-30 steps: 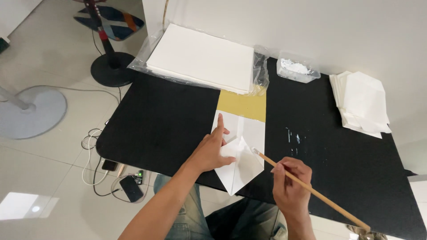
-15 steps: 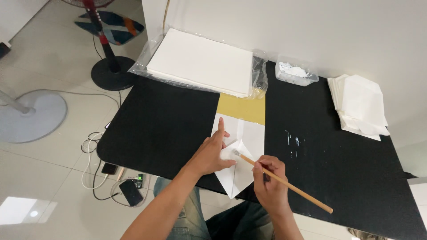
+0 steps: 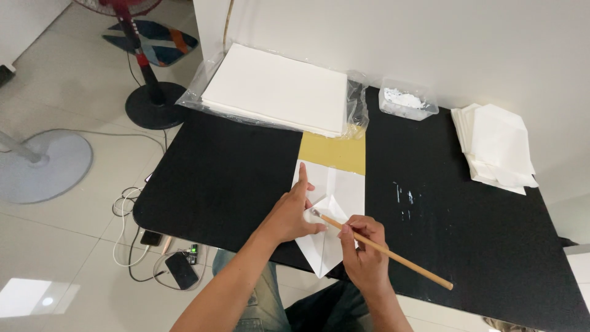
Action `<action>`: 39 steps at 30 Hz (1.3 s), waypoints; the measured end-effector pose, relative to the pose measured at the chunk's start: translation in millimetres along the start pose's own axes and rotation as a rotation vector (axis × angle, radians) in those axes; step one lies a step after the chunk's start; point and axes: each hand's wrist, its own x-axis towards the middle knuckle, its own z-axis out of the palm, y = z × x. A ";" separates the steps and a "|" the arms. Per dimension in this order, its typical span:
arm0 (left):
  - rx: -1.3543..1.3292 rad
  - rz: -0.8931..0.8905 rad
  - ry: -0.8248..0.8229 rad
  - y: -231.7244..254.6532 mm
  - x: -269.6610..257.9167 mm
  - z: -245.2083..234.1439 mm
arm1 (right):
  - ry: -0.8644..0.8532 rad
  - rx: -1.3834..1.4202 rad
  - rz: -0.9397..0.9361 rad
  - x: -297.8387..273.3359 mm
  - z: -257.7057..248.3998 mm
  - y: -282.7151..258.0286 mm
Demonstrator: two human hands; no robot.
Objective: Folding paper and applying glue with a brush to assemble a paper product
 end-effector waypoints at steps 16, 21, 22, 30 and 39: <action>-0.073 -0.013 0.029 5.9 -2.3 -3.5 | 0.098 0.121 0.064 -3.4 6.3 -2.2; -0.073 0.009 0.035 -0.8 -0.1 0.2 | 0.185 0.087 0.015 -4.9 -6.0 -6.7; -0.063 -0.013 0.020 2.4 -1.8 -1.3 | 0.221 0.075 0.003 -5.3 -12.3 -7.2; -0.005 -0.005 0.029 -0.8 -0.8 3.6 | 0.158 -0.126 -0.039 -6.2 -48.4 -17.7; 0.048 0.023 0.057 0.9 -1.4 4.5 | 0.047 -0.204 -0.072 -5.4 -17.2 -4.2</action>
